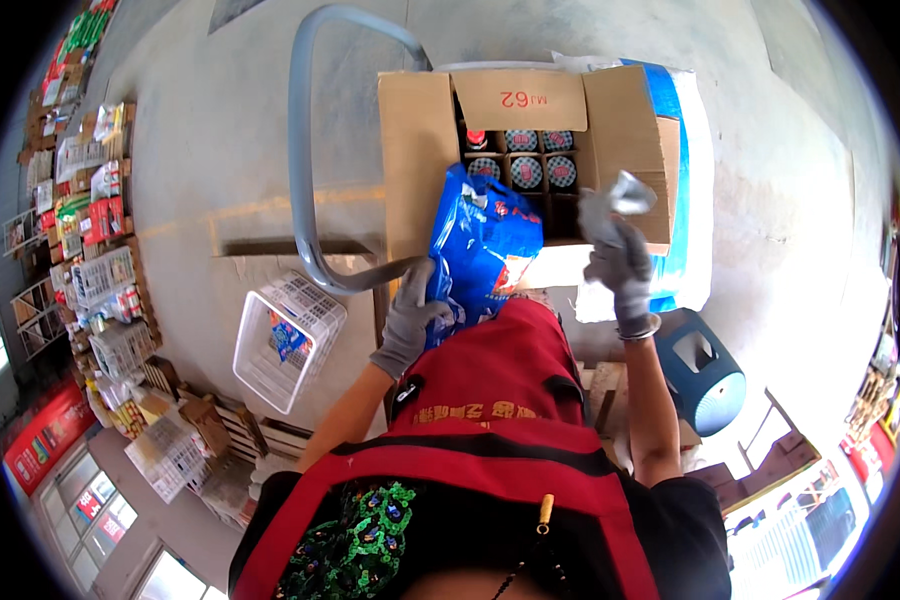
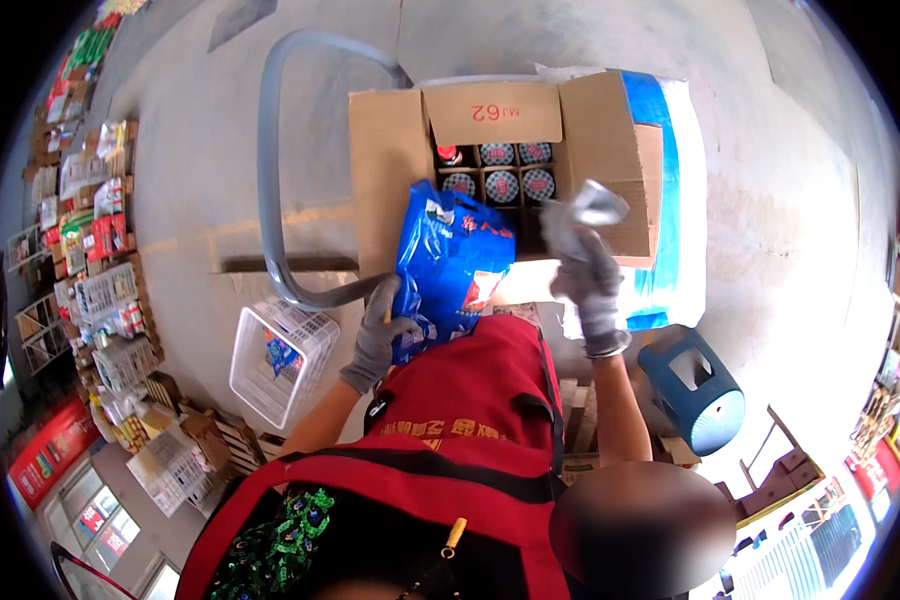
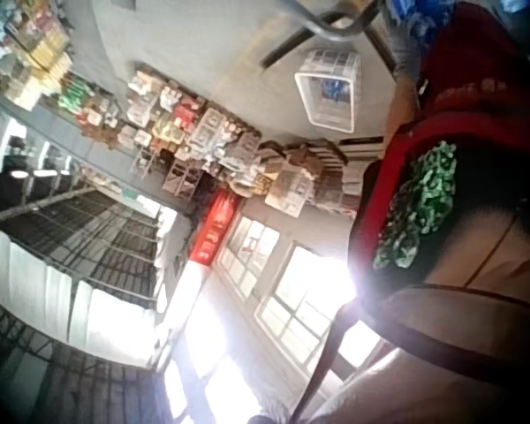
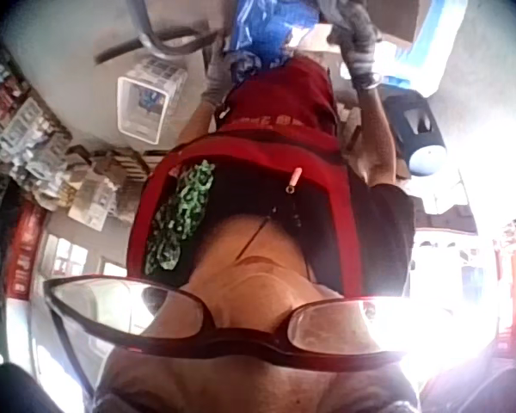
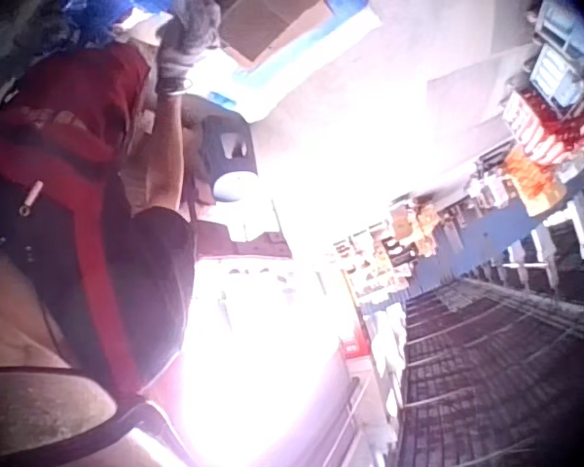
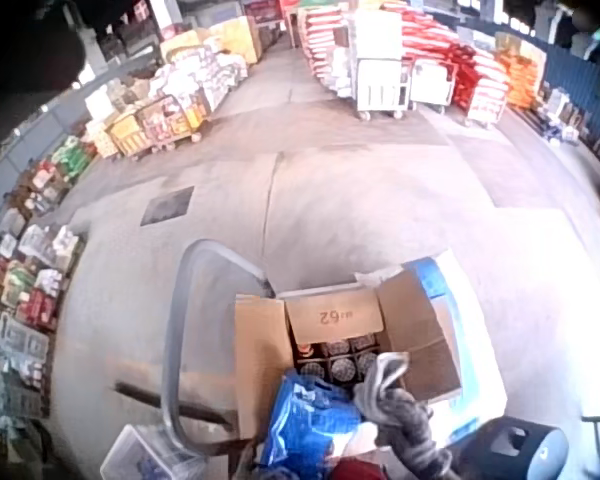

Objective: The person wipes blue food bags using a grey cloth and then places them into a white plastic basket.

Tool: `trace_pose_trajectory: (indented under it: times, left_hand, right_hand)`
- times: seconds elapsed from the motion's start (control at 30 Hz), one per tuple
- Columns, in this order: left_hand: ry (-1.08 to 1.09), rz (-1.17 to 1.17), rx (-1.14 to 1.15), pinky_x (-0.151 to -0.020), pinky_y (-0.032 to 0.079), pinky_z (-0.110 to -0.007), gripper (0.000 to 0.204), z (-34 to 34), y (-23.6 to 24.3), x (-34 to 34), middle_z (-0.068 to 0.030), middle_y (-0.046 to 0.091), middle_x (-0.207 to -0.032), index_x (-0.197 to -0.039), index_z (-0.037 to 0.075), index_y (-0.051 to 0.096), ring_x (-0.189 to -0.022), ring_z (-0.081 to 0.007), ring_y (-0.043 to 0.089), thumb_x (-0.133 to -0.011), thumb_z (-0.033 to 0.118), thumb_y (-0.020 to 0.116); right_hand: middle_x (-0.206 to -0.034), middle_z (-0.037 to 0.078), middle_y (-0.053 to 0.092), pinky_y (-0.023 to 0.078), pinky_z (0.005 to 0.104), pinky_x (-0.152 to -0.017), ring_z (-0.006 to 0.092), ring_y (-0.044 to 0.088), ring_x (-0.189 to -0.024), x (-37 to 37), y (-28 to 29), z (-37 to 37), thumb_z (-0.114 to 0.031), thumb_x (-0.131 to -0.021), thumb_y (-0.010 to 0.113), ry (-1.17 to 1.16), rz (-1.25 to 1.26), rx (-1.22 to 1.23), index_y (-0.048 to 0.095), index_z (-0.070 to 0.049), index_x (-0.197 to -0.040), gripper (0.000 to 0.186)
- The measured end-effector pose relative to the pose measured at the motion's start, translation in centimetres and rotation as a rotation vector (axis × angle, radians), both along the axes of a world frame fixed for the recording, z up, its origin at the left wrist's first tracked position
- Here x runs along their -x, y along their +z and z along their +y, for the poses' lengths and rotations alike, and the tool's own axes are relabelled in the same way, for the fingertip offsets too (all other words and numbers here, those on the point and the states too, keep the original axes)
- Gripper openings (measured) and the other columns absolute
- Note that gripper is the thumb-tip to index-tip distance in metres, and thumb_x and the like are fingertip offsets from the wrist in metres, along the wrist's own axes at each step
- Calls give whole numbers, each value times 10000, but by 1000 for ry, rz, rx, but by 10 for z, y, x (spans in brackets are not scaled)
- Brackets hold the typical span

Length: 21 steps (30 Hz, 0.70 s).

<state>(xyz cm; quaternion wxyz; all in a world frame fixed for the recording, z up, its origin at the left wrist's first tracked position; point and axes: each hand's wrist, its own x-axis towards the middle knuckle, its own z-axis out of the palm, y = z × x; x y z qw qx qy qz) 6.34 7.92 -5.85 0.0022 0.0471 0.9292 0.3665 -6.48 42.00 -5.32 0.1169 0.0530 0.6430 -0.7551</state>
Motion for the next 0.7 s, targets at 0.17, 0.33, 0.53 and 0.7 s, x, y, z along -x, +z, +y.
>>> trace_pose_trajectory:
  times: [0.17, 0.33, 0.53, 0.7]
  left_hand:
    - [246, -375, -533, -783, 500, -272, 112, 15, 15, -8, -77, 625, -954, -884, 53, 637, -865, -142, 612, -807, -17, 594]
    - [308, -480, -792, -747, 493, -240, 129, -2, 2, -12, -31, 610, -843, -858, 45, 620, -796, -124, 592, -818, -72, 584]
    - [604, -504, -1571, -814, 545, -306, 139, 13, 6, -8, -50, 642, -945, -906, 66, 645, -882, -161, 640, -901, 10, 518]
    - [811, -365, -1797, -913, 530, -368, 232, 15, -36, -44, -103, 609, -1160, -1173, 83, 580, -1049, -217, 615, -966, 120, 483]
  right_hand:
    - [-1290, 45, 542, 412, 435, -958, 263, 516, -1157, -14, 26, -144, -48, -757, 635, 635, 766, -511, 586, -271, -1258, 550]
    - [-1378, -10, 456, 337, 540, -977, 297, 402, -1251, 21, -50, -177, -156, -790, 609, 483, 813, -1060, 611, -313, -1178, 419]
    - [-1247, 26, 585, 376, 516, -904, 335, 493, -1159, 56, -68, -204, -190, -802, 588, 312, 530, -764, 597, -229, -1195, 395]
    - [-1239, 5, 562, 366, 513, -964, 264, 488, -1196, -62, 1, -206, -147, -782, 587, 734, 704, -729, 626, -264, -1143, 381]
